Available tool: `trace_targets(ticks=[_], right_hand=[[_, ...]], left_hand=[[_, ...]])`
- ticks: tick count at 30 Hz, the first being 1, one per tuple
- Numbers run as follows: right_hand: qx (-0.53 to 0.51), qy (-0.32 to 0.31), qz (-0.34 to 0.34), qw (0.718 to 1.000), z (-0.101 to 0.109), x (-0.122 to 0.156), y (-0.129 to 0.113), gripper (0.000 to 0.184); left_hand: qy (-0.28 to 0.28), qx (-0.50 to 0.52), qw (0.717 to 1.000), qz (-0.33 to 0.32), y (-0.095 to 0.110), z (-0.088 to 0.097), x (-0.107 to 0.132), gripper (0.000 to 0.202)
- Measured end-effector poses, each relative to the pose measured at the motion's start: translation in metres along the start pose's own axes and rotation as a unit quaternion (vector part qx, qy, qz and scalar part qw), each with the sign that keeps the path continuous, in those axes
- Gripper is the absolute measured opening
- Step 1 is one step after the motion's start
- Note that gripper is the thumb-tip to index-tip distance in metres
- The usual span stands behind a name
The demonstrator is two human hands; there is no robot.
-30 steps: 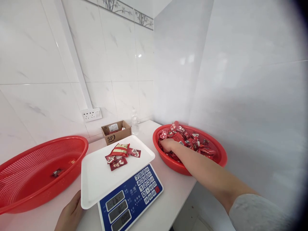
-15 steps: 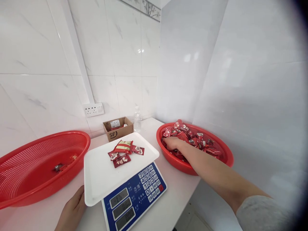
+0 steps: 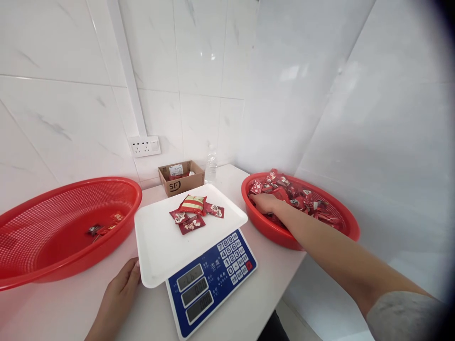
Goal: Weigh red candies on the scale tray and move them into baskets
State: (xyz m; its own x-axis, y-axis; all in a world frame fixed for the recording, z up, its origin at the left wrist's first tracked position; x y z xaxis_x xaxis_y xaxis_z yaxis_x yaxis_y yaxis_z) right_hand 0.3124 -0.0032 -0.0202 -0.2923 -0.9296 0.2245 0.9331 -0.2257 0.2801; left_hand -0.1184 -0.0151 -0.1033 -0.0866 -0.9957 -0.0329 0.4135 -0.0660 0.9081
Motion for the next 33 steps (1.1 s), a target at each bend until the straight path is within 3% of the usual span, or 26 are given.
trace_targets(ticks=[10,17,21,27,33], right_hand=[[0.032,0.032,-0.001,0.999,0.000,0.003,-0.006,0.032],[0.038,0.026,0.008,0.999,-0.009,-0.008,0.002,0.037],[0.035,0.017,0.026,0.999,-0.010,-0.007,0.004,0.038],[0.048,0.034,0.058,0.997,0.003,0.006,0.008,0.048],[-0.011,0.076,0.031,0.997,0.022,0.030,0.011,0.051]], left_hand=[[-0.020,0.034,0.999,0.033,0.000,-0.001,-0.002,0.043],[-0.003,0.023,0.999,0.047,-0.012,-0.002,-0.008,0.045],[-0.004,0.005,0.999,0.037,-0.008,-0.002,-0.004,0.041],[0.030,0.003,0.999,0.023,0.006,-0.004,0.002,0.039],[0.040,-0.004,0.999,0.021,0.010,-0.006,0.004,0.036]])
Point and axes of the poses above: each hand's wrist, its own x-axis away from the middle knuckle, its own z-axis out of the back of the hand, y = z × x, the point moved 1 cm from there along -x, towards the middle knuckle, and after that the axes turned 14 degrees about x, right-handed, at the moved point
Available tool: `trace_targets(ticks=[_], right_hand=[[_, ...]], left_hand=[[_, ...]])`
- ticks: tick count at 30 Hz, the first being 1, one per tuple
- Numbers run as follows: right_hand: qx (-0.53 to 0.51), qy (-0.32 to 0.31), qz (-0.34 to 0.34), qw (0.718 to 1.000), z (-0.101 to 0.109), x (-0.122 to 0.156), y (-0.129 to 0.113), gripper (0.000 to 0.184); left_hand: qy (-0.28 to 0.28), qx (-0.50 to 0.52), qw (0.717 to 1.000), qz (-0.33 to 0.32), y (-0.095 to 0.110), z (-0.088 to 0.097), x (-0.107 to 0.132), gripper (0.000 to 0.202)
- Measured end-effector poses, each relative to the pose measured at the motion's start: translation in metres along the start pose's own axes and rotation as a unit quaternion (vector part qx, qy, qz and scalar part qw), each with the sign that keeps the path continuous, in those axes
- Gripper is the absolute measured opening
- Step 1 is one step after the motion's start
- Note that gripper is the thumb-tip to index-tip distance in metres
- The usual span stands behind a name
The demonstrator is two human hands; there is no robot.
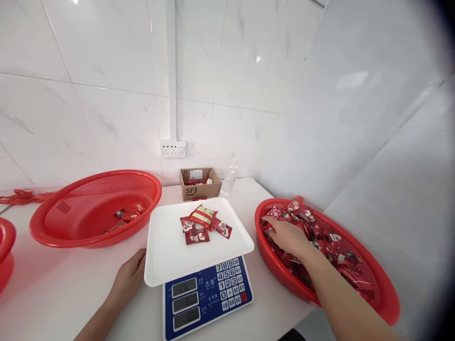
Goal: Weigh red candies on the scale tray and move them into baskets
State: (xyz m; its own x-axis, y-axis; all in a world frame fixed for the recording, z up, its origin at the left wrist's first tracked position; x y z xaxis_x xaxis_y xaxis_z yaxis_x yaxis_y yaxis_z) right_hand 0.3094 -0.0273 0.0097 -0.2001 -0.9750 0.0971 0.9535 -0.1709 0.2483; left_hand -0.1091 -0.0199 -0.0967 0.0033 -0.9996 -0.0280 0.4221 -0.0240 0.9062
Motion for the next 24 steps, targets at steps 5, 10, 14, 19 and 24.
trace_targets(ticks=[5,10,14,19,24], right_hand=[[-0.082,0.025,-0.013,0.996,-0.001,0.007,0.004,0.050],[-0.195,0.129,-0.031,0.972,-0.010,-0.002,0.018,0.047],[-0.253,0.185,-0.070,0.947,-0.006,-0.004,0.027,0.044],[-0.289,0.268,-0.146,0.907,0.010,0.000,0.039,0.037],[-0.189,0.330,-0.111,0.918,0.018,-0.003,0.044,0.038]], left_hand=[[-0.006,-0.011,1.000,0.000,0.002,0.000,0.000,0.037],[0.000,-0.011,1.000,-0.001,0.003,0.000,0.001,0.038],[0.007,-0.012,1.000,-0.013,-0.003,0.001,-0.001,0.036],[0.010,-0.024,1.000,-0.015,-0.008,0.001,-0.004,0.034],[-0.011,-0.033,0.999,-0.001,-0.006,0.001,-0.005,0.037]])
Point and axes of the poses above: each hand's wrist, its own x-axis away from the middle knuckle, its own z-axis out of the back of the hand, y = z × x, the point moved 1 cm from there along -x, towards the middle knuckle, and after that the axes turned 14 degrees about x, right-handed, at the moved point
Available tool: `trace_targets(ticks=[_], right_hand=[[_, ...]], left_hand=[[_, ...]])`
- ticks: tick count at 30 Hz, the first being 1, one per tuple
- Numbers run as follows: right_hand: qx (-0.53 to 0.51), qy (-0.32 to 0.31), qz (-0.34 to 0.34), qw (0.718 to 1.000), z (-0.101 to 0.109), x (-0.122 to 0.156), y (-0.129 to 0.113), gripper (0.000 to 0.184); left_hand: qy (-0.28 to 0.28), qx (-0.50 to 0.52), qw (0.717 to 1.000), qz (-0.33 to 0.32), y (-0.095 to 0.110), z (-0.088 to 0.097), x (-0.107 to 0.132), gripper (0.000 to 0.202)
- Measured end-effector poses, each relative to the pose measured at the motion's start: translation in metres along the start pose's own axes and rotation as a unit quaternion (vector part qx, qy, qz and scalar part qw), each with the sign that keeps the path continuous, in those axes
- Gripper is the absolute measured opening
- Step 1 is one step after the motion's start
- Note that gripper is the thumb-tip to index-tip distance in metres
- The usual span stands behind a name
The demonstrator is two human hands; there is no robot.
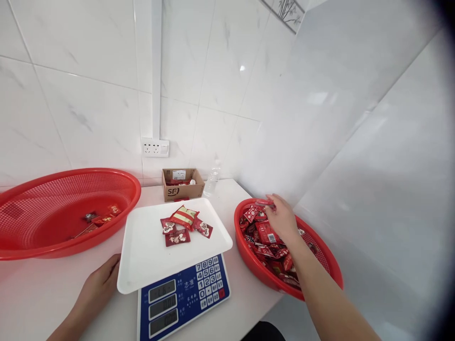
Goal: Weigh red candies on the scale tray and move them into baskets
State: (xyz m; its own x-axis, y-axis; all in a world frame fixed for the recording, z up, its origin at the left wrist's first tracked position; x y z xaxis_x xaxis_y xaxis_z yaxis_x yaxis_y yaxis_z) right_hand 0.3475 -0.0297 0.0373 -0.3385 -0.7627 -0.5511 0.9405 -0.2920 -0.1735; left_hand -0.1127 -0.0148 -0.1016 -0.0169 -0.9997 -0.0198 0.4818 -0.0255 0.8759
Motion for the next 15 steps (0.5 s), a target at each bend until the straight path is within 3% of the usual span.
trace_targets(ticks=[2,4,6,10,15], right_hand=[[0.056,-0.108,0.059,0.991,-0.006,0.003,-0.004,0.038],[0.091,-0.275,0.111,0.951,-0.017,0.011,-0.010,0.033],[0.105,-0.392,0.143,0.903,-0.028,0.021,-0.017,0.028],[0.131,-0.452,0.141,0.871,-0.046,0.037,-0.025,0.032],[0.142,-0.469,0.137,0.861,-0.054,0.038,-0.020,0.037]], left_hand=[[0.003,-0.003,1.000,0.002,-0.002,0.000,-0.001,0.036],[0.012,-0.005,1.000,-0.002,-0.004,-0.001,-0.001,0.035],[0.015,-0.005,1.000,-0.004,-0.007,-0.001,-0.002,0.035],[0.012,-0.004,1.000,-0.001,-0.008,-0.002,-0.001,0.035],[0.013,0.003,1.000,0.004,-0.007,-0.001,0.000,0.035]])
Point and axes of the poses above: each hand's wrist, its own x-axis away from the middle knuckle, its own z-axis out of the back of the hand, y = z × x, the point moved 1 cm from there along -x, towards the middle knuckle, and after that the axes turned 14 degrees about x, right-handed, at the moved point
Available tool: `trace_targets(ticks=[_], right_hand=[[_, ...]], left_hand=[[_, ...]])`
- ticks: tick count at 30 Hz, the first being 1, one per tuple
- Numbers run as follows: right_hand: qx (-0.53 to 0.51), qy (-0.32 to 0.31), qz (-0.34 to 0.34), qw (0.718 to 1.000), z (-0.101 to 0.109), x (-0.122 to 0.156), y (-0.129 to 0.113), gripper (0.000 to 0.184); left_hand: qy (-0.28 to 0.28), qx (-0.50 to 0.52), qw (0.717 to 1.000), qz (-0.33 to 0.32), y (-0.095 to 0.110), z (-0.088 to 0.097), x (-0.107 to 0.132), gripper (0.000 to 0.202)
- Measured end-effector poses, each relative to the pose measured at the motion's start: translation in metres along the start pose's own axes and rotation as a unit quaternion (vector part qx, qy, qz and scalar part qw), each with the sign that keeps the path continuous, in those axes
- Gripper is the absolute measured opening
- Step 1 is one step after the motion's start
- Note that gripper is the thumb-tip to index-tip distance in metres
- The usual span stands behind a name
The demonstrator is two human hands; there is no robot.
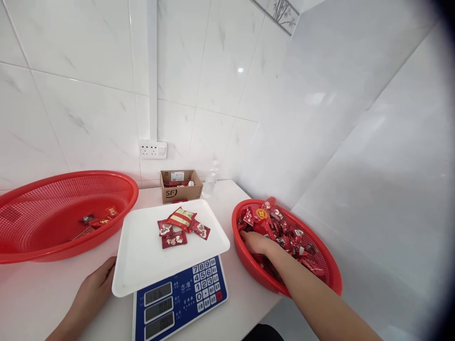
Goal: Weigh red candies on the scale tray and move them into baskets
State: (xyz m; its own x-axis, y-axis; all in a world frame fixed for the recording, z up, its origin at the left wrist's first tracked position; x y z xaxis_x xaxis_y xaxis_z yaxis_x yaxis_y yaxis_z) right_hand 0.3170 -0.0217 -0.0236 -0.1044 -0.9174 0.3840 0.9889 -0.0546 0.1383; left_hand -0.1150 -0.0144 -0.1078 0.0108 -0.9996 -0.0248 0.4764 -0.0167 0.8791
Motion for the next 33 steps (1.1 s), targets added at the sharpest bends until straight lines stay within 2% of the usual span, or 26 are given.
trace_targets(ticks=[5,9,16,20,22,25,28,33], right_hand=[[-0.030,0.037,0.005,0.999,0.001,-0.002,0.013,0.051],[-0.057,0.090,0.002,0.994,0.001,-0.003,0.020,0.048],[-0.059,0.133,-0.042,0.988,0.007,-0.001,0.027,0.035],[-0.058,0.161,-0.043,0.984,0.014,-0.002,0.024,0.037],[-0.055,0.153,-0.033,0.986,0.014,-0.005,0.021,0.041],[-0.051,0.106,-0.011,0.993,0.010,-0.010,0.015,0.042],[-0.053,0.066,-0.005,0.996,0.005,-0.014,0.013,0.034],[-0.062,0.065,-0.015,0.996,0.007,-0.010,0.022,0.021]], left_hand=[[0.001,0.007,1.000,0.001,0.001,0.001,0.001,0.034],[0.017,0.012,1.000,-0.001,0.000,0.000,0.000,0.036],[0.004,0.012,1.000,0.004,-0.007,-0.001,-0.001,0.036],[0.000,0.022,1.000,0.015,-0.011,-0.001,-0.002,0.032],[0.002,0.024,1.000,0.011,-0.011,-0.001,-0.002,0.031],[0.010,0.020,1.000,0.003,-0.009,0.000,-0.002,0.030],[0.013,0.019,1.000,0.004,-0.002,0.001,-0.001,0.029],[0.000,0.002,1.000,0.003,0.005,0.002,0.000,0.035]])
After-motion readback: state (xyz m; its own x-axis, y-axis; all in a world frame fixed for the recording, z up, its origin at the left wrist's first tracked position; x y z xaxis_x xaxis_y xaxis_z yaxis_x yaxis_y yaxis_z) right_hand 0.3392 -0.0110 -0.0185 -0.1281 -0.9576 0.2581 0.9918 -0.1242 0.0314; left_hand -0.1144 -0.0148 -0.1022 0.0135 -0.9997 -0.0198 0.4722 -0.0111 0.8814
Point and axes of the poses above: each hand's wrist, its own x-axis away from the middle knuckle, its own z-axis out of the back of the hand, y = z × x, the point moved 1 cm from there along -x, towards the middle knuckle, and after that the axes turned 14 degrees about x, right-handed, at the moved point
